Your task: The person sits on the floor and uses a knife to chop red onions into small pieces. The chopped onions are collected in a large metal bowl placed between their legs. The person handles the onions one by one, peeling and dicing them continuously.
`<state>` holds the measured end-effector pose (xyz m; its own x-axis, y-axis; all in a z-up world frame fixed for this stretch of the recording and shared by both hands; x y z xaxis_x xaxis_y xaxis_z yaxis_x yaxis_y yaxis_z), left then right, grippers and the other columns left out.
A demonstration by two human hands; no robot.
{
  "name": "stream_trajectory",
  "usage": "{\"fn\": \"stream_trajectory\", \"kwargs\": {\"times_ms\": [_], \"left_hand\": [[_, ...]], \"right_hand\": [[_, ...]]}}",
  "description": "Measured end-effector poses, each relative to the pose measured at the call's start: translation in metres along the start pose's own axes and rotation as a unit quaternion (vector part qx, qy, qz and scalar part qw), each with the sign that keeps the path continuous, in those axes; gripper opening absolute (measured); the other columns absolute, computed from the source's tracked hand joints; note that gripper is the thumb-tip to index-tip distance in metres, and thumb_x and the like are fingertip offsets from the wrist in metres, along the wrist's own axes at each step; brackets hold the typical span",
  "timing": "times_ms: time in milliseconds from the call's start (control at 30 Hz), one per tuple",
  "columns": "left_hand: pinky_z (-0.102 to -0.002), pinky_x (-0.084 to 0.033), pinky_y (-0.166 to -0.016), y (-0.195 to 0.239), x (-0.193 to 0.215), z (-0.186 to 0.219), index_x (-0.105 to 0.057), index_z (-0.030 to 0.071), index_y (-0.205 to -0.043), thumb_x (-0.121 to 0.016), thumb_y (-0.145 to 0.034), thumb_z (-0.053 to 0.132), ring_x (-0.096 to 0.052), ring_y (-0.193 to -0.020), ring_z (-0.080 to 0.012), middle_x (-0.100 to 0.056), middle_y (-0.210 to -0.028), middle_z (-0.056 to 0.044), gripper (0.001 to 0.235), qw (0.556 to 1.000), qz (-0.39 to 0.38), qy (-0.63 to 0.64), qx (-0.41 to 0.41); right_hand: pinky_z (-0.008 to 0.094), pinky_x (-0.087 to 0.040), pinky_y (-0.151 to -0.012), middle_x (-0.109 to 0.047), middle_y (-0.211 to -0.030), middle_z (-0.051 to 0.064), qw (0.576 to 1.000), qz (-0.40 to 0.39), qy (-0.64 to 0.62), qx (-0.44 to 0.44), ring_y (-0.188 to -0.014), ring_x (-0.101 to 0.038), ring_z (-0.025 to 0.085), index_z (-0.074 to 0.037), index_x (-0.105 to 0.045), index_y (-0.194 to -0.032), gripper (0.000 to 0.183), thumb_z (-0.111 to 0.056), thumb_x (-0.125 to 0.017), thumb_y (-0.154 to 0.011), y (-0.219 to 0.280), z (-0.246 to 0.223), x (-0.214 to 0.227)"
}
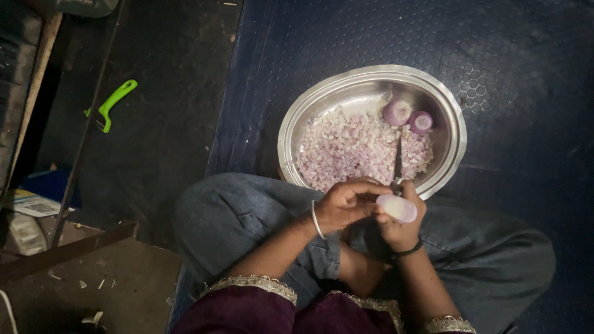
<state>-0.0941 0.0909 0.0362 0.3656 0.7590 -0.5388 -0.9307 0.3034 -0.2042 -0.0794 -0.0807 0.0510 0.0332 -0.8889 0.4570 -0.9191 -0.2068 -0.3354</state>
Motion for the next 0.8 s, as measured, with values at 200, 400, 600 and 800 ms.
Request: {"fn": "stream_trajectory", "kwargs": {"times_ms": [200,400,600,800], "left_hand": [[-0.031,-0.055,-0.109,0.000,-0.001,-0.011,-0.065,-0.003,-0.128,-0.071,-0.103,0.008,-0.062,-0.126,-0.0186,-0.062,-0.131,-0.008,0.028,0.999,0.016,-0.030,-0.020],[-0.031,-0.050,-0.106,0.003,0.004,-0.021,-0.061,0.002,-0.133,-0.067,-0.102,0.024,-0.060,-0.121,-0.0156,-0.063,-0.130,-0.008,0.039,0.992,0.068,0.093,0.044],[-0.039,-0.055,-0.090,-0.003,0.044,-0.105,-0.063,0.011,-0.125,-0.049,-0.105,0.058,-0.066,-0.105,-0.0210,-0.068,-0.118,-0.008,0.053,0.893,0.263,0.315,0.185],[-0.044,-0.058,-0.076,-0.003,0.073,-0.144,-0.066,0.016,-0.115,-0.046,-0.103,0.060,-0.068,-0.094,-0.0222,-0.071,-0.105,-0.004,0.050,0.873,0.304,0.302,0.233]], "right_hand": [[0.031,-0.043,-0.059,-0.053,-0.069,0.002,1.000,-0.005,-0.029,-0.010,-0.062,-0.052,0.012,-0.004,-0.056,-0.086,0.064,-0.066,-0.066,-0.092,0.007,0.008,0.000],[0.034,-0.049,-0.064,-0.061,-0.076,0.007,0.999,0.001,0.042,0.017,-0.065,-0.063,0.022,-0.003,-0.065,-0.096,0.042,-0.044,-0.073,-0.094,-0.006,-0.008,-0.004],[0.047,-0.050,-0.070,-0.062,-0.105,0.017,0.946,-0.089,0.299,0.084,-0.088,-0.062,0.037,-0.002,-0.063,-0.125,0.052,-0.015,-0.074,-0.076,-0.035,-0.047,-0.012],[0.044,-0.051,-0.070,-0.064,-0.103,0.010,0.943,-0.098,0.294,0.118,-0.090,-0.063,0.033,-0.012,-0.068,-0.120,0.036,-0.009,-0.074,-0.085,-0.038,-0.067,-0.014]]}}
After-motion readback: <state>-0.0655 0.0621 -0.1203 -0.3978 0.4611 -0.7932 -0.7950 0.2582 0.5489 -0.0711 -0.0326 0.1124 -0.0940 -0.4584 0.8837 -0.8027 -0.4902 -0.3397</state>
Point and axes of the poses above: each hand's wrist, its own y-axis away from the middle knuckle, its own x-axis out of the back of the hand, z = x × y, the point moved 2 cm from there along -y, towards the middle knuckle
